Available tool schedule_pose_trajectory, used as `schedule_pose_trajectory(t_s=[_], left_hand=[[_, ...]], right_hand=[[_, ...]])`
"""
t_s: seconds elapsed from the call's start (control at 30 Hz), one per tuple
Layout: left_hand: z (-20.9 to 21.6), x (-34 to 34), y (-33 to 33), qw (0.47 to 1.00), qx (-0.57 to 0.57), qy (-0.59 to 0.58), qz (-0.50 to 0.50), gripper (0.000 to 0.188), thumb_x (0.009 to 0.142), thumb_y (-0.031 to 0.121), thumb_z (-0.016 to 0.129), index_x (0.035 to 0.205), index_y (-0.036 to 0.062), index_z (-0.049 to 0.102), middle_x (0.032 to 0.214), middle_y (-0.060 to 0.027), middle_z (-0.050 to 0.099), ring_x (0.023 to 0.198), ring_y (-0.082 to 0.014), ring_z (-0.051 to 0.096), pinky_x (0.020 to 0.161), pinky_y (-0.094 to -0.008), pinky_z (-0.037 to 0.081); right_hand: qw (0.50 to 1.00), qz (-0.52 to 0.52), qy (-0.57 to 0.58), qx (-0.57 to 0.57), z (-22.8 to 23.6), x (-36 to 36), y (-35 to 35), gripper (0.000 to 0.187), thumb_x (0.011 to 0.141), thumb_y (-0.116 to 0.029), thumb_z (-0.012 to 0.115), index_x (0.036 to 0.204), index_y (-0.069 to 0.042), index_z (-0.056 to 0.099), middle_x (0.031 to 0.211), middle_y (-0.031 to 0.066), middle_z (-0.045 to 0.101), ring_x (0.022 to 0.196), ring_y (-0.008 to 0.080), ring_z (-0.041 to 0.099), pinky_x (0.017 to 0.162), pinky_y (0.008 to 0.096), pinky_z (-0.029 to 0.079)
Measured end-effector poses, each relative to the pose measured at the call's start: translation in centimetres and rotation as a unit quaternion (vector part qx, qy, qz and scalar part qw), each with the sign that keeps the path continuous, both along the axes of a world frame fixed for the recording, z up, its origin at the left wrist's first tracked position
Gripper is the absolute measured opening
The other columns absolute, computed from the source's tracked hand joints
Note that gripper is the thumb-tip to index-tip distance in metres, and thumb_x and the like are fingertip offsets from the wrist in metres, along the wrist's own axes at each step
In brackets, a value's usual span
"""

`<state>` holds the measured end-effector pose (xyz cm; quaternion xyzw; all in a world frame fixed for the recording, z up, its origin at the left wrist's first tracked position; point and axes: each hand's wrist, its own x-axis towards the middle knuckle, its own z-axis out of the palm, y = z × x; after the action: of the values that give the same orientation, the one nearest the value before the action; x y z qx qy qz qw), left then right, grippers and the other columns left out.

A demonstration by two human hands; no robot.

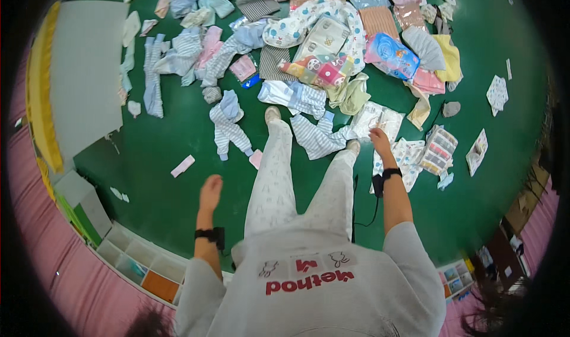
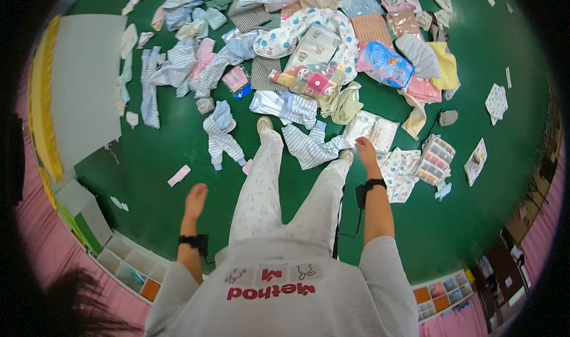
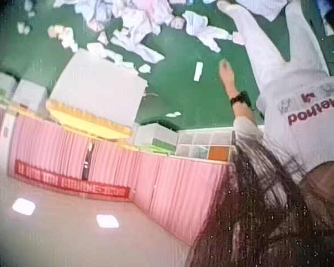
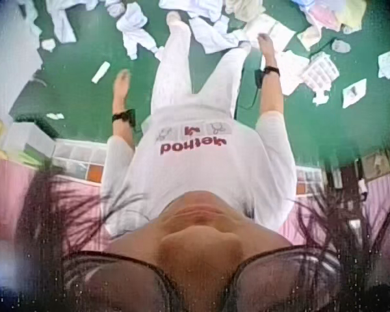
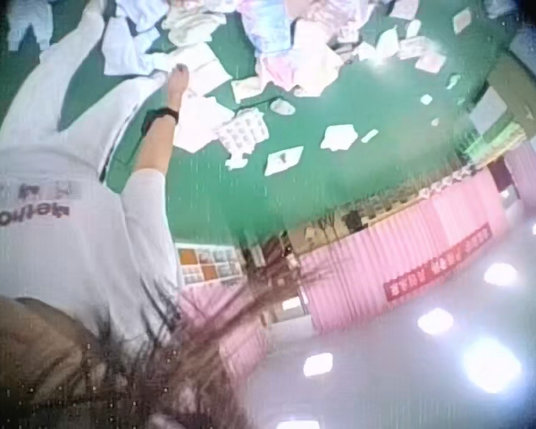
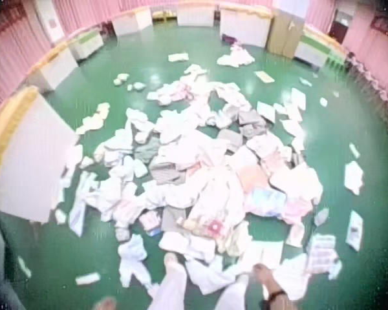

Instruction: Picking up infant clothing from a floor and folding them on a table.

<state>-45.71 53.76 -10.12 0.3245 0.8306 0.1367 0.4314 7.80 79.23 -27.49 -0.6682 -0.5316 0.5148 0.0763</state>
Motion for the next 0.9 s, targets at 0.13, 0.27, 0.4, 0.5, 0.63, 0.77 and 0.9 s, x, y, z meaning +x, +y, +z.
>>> schedule_pose_trajectory(t_s=[0.13, 0.27, 0.4, 0.5, 0.63, 0.77, 0.9], left_hand=[[2.3, -5.4, 10.0, 0.968, 0.112, -0.072, 0.214, 0.024, 0.086, 0.012, 0.045, 0.105, -0.0011, 0.049, 0.098, -0.0076, 0.052, 0.088, -0.0147, 0.051, 0.08, -0.0277, 0.041], [-3.2, -7.9, 5.1, 0.982, -0.009, -0.143, 0.123, 0.019, 0.084, 0.01, 0.046, 0.101, 0.0001, 0.051, 0.087, -0.0035, 0.052, 0.08, -0.0129, 0.048, 0.075, -0.025, 0.04], [-7.4, -9.8, -8.7, 0.966, -0.202, -0.123, 0.105, 0.019, 0.084, 0.009, 0.047, 0.1, 0.0003, 0.052, 0.087, -0.0037, 0.053, 0.08, -0.0127, 0.049, 0.074, -0.0253, 0.041], [-10.8, -9.8, -14.7, 0.923, -0.292, -0.17, 0.183, 0.018, 0.082, 0.007, 0.047, 0.098, -0.0004, 0.052, 0.086, -0.004, 0.055, 0.08, -0.0136, 0.051, 0.073, -0.0254, 0.041], [-12.7, -7.6, -12.5, 0.894, -0.294, -0.193, 0.277, 0.02, 0.084, 0.009, 0.044, 0.101, 0.0017, 0.051, 0.089, -0.0055, 0.056, 0.081, -0.0148, 0.052, 0.073, -0.0276, 0.041], [-13.3, -7.1, -9.3, 0.904, -0.233, -0.205, 0.296, 0.021, 0.085, 0.011, 0.045, 0.103, 0.0014, 0.05, 0.091, -0.0065, 0.054, 0.083, -0.0145, 0.051, 0.074, -0.0279, 0.041], [-10.4, -7.8, -5.1, 0.924, -0.245, -0.166, 0.244, 0.021, 0.086, 0.011, 0.045, 0.103, -0.0015, 0.049, 0.092, -0.0074, 0.054, 0.081, -0.0139, 0.051, 0.074, -0.0264, 0.041]], right_hand=[[0.998, 0.006, 0.024, -0.063, -9.8, -8.6, 2.7, 0.025, 0.074, -0.017, 0.053, 0.091, 0.001, 0.056, 0.085, 0.0105, 0.059, 0.08, 0.0205, 0.055, 0.073, 0.0301, 0.042], [0.992, -0.094, -0.06, -0.05, -19.1, -12.9, 3.6, 0.051, 0.07, -0.018, 0.059, 0.113, 0.003, 0.043, 0.111, 0.0192, 0.049, 0.105, 0.0279, 0.046, 0.089, 0.0314, 0.035], [0.966, -0.247, -0.052, -0.048, -23.6, -18.9, 5.1, 0.077, 0.066, -0.012, 0.065, 0.127, 0.004, 0.021, 0.124, 0.0184, 0.037, 0.114, 0.0276, 0.038, 0.094, 0.0322, 0.03], [0.947, -0.32, 0.019, -0.014, -26.2, -18.7, 8.2, 0.09, 0.065, -0.012, 0.068, 0.131, 0.0, 0.008, 0.13, 0.0175, 0.029, 0.114, 0.0258, 0.036, 0.092, 0.0341, 0.031], [0.897, -0.441, 0.038, 0.0, -27.7, -20.7, 12.3, 0.07, 0.069, -0.019, 0.066, 0.125, 0.001, 0.028, 0.119, 0.0161, 0.043, 0.101, 0.0218, 0.047, 0.079, 0.029, 0.039], [0.958, -0.233, 0.076, -0.149, -28.0, -21.1, 11.9, 0.031, 0.073, -0.02, 0.062, 0.094, -0.002, 0.052, 0.076, 0.0022, 0.054, 0.061, 0.0104, 0.048, 0.051, 0.0221, 0.036], [0.949, -0.282, 0.136, -0.047, -21.8, -24.6, 9.0, 0.019, 0.074, -0.02, 0.06, 0.081, -0.003, 0.056, 0.069, -0.0008, 0.053, 0.055, 0.009, 0.046, 0.047, 0.0234, 0.035]])
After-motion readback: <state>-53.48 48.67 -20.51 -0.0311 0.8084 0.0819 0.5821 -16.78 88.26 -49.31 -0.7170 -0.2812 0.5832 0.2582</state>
